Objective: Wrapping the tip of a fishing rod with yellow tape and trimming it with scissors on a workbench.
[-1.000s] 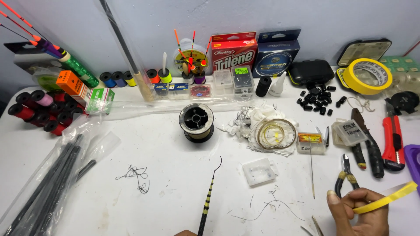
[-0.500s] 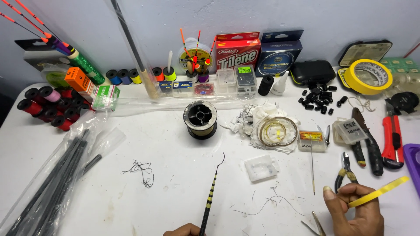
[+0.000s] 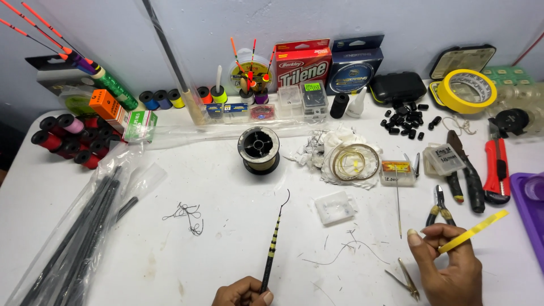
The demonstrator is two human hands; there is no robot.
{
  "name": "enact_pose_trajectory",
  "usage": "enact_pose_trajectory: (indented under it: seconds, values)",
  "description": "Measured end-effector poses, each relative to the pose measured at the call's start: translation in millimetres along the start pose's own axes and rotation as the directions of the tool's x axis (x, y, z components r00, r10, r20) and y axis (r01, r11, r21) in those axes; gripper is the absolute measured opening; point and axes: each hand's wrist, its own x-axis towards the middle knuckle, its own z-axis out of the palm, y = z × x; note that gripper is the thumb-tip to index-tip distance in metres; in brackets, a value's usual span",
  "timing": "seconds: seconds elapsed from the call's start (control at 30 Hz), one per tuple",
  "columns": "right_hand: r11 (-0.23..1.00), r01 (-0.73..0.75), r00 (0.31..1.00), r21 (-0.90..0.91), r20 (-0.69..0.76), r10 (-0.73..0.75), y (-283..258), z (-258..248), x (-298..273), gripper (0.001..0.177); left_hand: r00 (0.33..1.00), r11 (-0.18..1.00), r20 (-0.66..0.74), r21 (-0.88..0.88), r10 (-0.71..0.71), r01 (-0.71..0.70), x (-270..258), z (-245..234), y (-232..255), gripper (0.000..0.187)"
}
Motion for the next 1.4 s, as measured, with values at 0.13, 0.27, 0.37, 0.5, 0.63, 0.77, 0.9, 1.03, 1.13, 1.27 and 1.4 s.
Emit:
enact_pose_trajectory:
  seconds: [0.13, 0.27, 0.37, 0.5, 0.63, 0.77, 0.9, 1.03, 1.13, 1.27, 1.4]
  values:
    - [1.0, -0.018, 1.0, -0.001, 0.023, 0.018, -7.1, -3.0, -0.3, 0.027, 1.0, 1.0, -0.008, 0.023, 0.006, -0.006, -0.1, 2.3, -4.4, 0.016]
    - [0.999, 0.03, 0.999, 0.028, 0.021, -0.031, -3.1, -3.3, -1.7, 0.026, 0.997, 0.996, -0.009, 0.056, 0.076, -0.075, -1.5, 1.3, -5.2, 0.017]
    - [0.998, 0.051, 0.999, 0.046, -0.014, -0.051, -2.9, -2.8, -4.3, 0.024, 0.99, 0.99, 0.057, 0.052, 0.128, -0.131, 2.0, -1.9, -9.7, 0.019]
    - [0.997, 0.045, 0.999, 0.057, -0.022, -0.044, -8.0, -2.8, -5.4, 0.023, 0.987, 0.988, 0.076, 0.054, 0.14, -0.144, -0.8, -4.2, -5.2, 0.02]
    - [0.998, 0.042, 0.999, 0.05, -0.015, -0.041, -9.1, -5.2, -4.0, 0.023, 0.977, 0.985, 0.127, -0.027, 0.171, -0.169, 0.1, -4.5, -4.5, 0.015]
    - [0.999, -0.034, 0.998, -0.02, 0.044, 0.035, -11.1, -6.9, -1.4, 0.029, 0.988, 0.995, 0.12, 0.002, 0.101, -0.102, -5.1, -7.6, 10.0, 0.017]
    - [0.999, 0.031, 0.999, 0.02, 0.03, -0.032, 3.4, -3.1, -2.3, 0.026, 0.983, 0.991, 0.129, -0.013, 0.131, -0.13, -0.9, -9.1, 3.0, 0.018]
    - [0.998, 0.057, 0.998, 0.021, 0.022, -0.057, -2.6, -1.9, -5.9, 0.024, 0.986, 0.992, 0.117, -0.039, 0.121, -0.117, 1.7, -7.8, 0.5, 0.016]
    - [0.998, 0.056, 0.998, 0.019, 0.027, -0.057, -4.8, 0.0, -6.5, 0.024, 0.991, 0.995, 0.094, -0.035, 0.099, -0.096, 1.2, -6.7, 3.0, 0.015]
    - [0.998, 0.067, 0.997, 0.01, 0.048, -0.068, -7.5, -0.5, -4.6, 0.023, 0.987, 0.992, 0.093, -0.012, 0.129, -0.128, 8.1, -8.7, -9.3, 0.019]
    - [0.999, -0.005, 1.0, -0.054, 0.025, 0.007, -9.2, 0.3, -1.7, 0.023, 0.999, 0.999, -0.039, 0.002, 0.038, -0.038, 10.4, -0.8, -15.2, 0.02]
